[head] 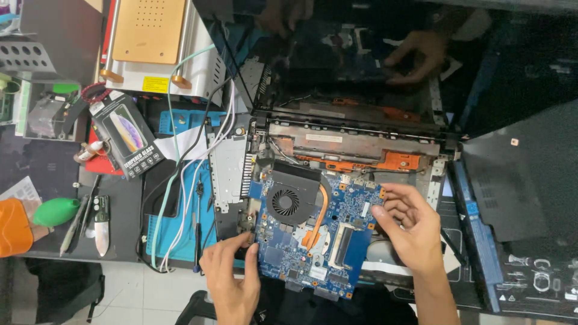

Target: The person removes a motherboard from a disassembled laptop, inspects it, and then places it back into the chassis. They then connect a ribbon cable to the motherboard.

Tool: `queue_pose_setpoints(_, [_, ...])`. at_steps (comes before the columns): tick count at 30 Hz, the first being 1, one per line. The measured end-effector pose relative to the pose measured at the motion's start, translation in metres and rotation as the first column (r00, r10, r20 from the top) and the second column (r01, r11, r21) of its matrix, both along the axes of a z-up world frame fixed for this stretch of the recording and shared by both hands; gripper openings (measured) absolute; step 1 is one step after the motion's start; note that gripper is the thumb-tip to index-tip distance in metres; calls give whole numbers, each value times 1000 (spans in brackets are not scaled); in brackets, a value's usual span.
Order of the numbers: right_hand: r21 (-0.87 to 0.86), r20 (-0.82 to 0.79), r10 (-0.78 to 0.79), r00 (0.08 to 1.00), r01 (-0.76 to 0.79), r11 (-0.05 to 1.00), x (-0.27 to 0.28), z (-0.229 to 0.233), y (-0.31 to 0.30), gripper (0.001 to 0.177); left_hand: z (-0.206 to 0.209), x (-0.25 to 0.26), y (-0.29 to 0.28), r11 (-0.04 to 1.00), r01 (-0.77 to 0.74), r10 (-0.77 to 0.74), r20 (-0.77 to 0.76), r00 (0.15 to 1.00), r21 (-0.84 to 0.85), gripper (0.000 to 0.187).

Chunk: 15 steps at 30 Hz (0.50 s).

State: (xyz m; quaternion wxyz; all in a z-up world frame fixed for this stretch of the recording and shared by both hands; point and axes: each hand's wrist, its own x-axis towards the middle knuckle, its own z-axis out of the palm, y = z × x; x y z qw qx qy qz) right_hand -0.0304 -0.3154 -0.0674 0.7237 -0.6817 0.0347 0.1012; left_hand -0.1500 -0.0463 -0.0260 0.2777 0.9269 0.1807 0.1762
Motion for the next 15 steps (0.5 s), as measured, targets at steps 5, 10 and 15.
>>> queue_pose_setpoints(5, [194, -44, -55, 998, 62, 979, -7, -28, -23, 36, 0, -5, -10, 999, -6, 9, 65, 998, -49, 25])
queue_pose_setpoints(10, [318, -72, -102, 992, 120, 941, -7, -40, -36, 28, 12, -9, -17, 996, 27, -18, 100, 995, -84, 28])
queue_pose_setpoints(15, [368, -160, -98, 982, 151, 917, -3, -38, -38, 25, 20, -14, -16, 961, 227, -192, 208, 959, -160, 32])
